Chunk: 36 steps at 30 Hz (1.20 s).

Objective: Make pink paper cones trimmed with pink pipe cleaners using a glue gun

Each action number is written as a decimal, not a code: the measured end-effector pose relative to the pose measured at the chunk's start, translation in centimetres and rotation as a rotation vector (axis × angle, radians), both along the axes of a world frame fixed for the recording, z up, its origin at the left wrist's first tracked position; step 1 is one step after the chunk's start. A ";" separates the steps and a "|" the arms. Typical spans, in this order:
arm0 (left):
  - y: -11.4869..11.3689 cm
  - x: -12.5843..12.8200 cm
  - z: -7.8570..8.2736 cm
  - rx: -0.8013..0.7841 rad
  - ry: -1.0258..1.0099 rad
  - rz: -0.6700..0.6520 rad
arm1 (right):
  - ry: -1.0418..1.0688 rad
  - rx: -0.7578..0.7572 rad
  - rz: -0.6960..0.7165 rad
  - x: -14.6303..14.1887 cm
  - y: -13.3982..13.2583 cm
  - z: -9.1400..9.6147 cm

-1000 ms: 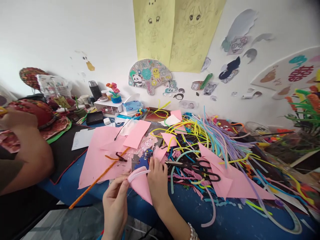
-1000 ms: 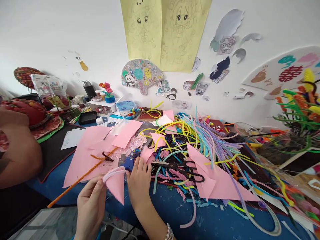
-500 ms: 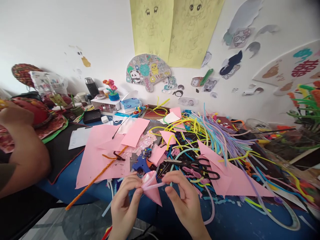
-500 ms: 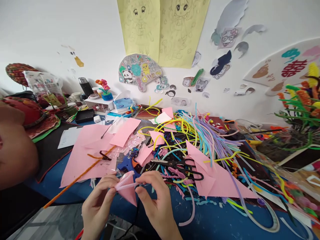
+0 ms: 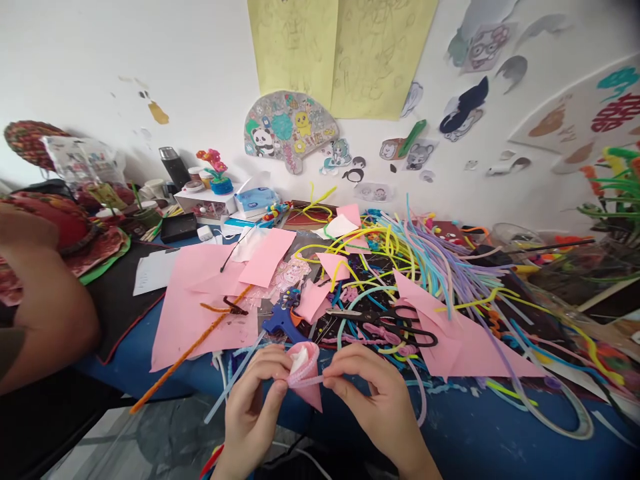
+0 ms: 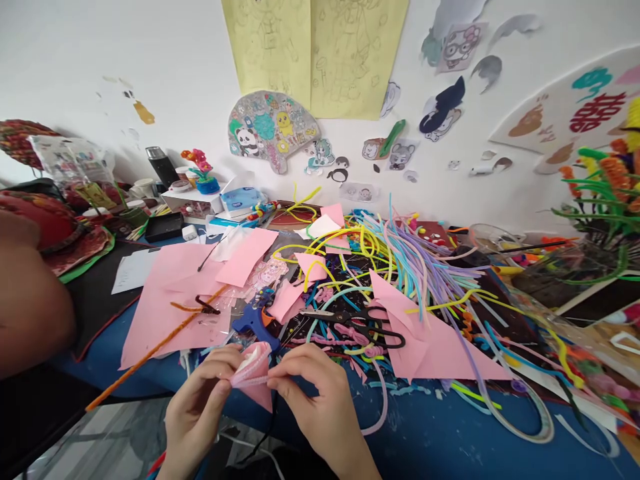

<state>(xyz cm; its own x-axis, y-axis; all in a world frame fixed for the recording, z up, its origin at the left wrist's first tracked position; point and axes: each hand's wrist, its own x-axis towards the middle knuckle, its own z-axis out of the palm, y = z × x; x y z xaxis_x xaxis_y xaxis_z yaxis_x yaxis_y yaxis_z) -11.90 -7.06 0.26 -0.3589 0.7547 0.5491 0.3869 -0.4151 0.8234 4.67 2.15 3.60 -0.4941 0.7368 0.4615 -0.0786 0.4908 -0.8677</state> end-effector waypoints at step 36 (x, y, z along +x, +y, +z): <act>0.5 -0.2 -2.0 -0.143 -0.345 -0.281 | -0.069 -0.158 0.049 1.0 0.4 0.1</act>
<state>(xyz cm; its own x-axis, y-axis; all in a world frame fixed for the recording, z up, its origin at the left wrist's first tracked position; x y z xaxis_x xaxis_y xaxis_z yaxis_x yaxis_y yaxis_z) -12.14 -6.56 -1.74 -0.2736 0.9084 0.3163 -0.0310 -0.3370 0.9410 5.67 2.59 3.70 -0.5581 0.7716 0.3054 -0.0367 0.3447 -0.9380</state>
